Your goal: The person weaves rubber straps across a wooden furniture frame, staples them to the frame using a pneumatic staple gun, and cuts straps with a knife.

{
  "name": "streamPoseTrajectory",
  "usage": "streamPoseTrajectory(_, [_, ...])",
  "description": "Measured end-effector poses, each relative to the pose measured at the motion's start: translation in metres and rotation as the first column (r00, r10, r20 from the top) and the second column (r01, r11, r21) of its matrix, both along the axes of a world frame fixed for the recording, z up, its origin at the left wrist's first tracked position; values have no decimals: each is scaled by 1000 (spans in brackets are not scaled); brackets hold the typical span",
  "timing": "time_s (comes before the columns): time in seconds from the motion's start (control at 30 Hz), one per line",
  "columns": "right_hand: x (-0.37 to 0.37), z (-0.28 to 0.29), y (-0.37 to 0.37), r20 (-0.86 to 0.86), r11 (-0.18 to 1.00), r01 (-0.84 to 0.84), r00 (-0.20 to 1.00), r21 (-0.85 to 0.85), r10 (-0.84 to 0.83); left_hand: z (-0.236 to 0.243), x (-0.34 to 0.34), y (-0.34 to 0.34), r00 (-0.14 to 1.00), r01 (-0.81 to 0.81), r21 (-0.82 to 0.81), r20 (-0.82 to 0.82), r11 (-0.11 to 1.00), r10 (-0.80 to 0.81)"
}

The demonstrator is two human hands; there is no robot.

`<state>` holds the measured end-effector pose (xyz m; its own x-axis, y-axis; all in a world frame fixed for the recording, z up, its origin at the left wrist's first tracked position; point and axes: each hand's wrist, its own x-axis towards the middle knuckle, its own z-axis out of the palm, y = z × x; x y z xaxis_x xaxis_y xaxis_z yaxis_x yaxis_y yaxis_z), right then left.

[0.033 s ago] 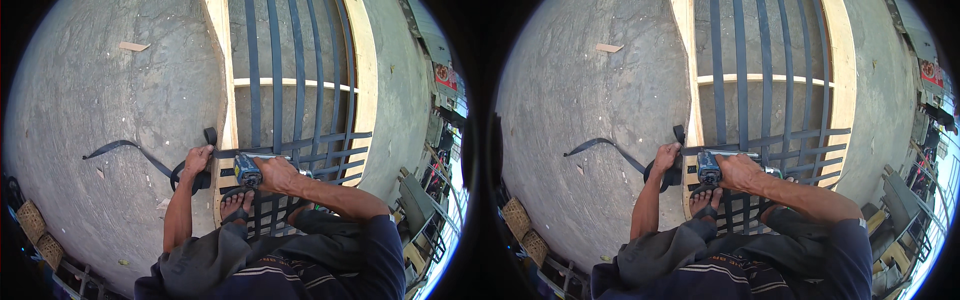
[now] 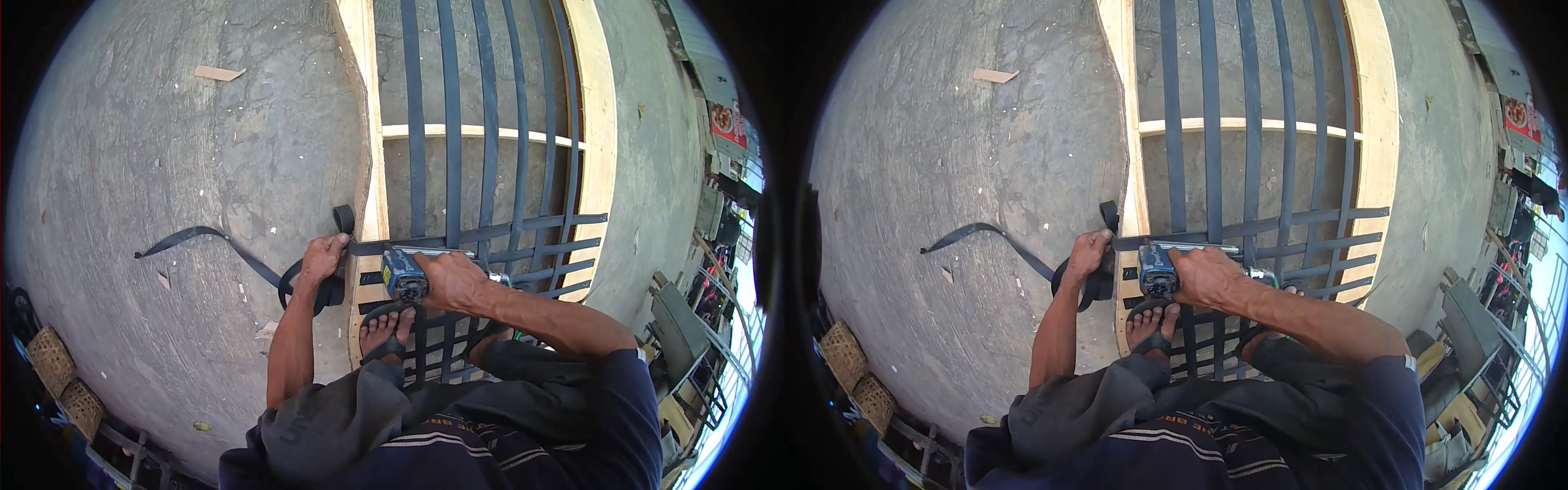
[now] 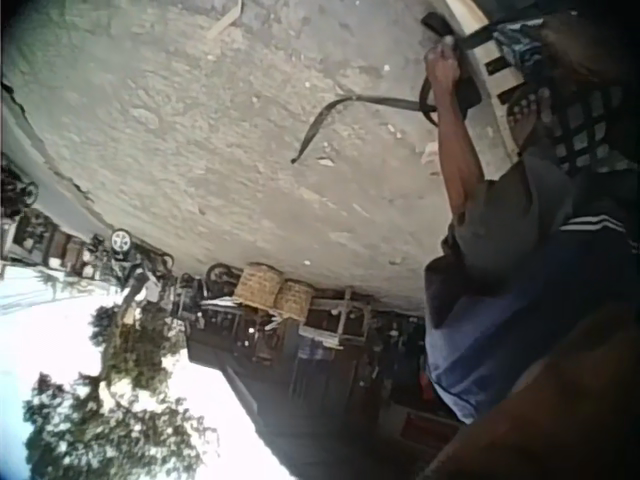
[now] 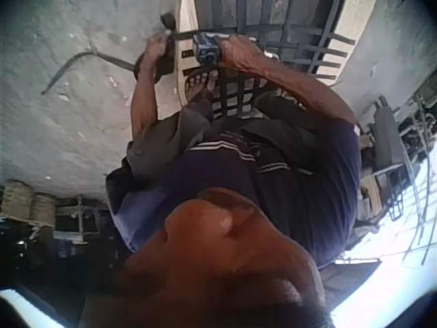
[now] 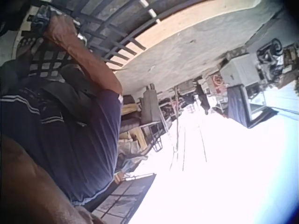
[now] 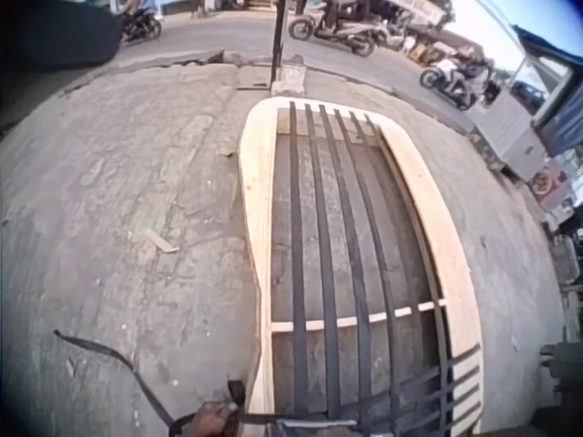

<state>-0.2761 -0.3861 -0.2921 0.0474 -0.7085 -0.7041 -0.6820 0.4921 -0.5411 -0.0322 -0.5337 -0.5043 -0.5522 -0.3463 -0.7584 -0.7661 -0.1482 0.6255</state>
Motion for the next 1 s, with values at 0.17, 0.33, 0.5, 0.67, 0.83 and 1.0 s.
streamPoseTrajectory(0.17, [9,0,-8,12,999,7,1000,34,-7,-2,5,1,999,-37,-18,-39,999,36])
streamPoseTrajectory(0.33, [11,2,-13,17,1000,12,1000,11,-12,-6,9,5,993,-61,12,-96,998,62])
streamPoseTrajectory(0.5, [16,2,-26,21,1000,3,1000,27,-4,4,3,3,992,-88,49,-88,995,92])
streamPoseTrajectory(0.67, [28,0,-20,24,1000,6,1000,3,-6,7,8,1,995,-63,66,-67,996,68])
streamPoseTrajectory(0.83, [25,-5,-19,25,1000,11,1000,-10,-10,8,1,2,988,-103,128,-98,986,116])
streamPoseTrajectory(1.0, [22,-6,-26,4,1000,0,1000,21,0,8,-1,-8,995,-61,94,-73,994,68])
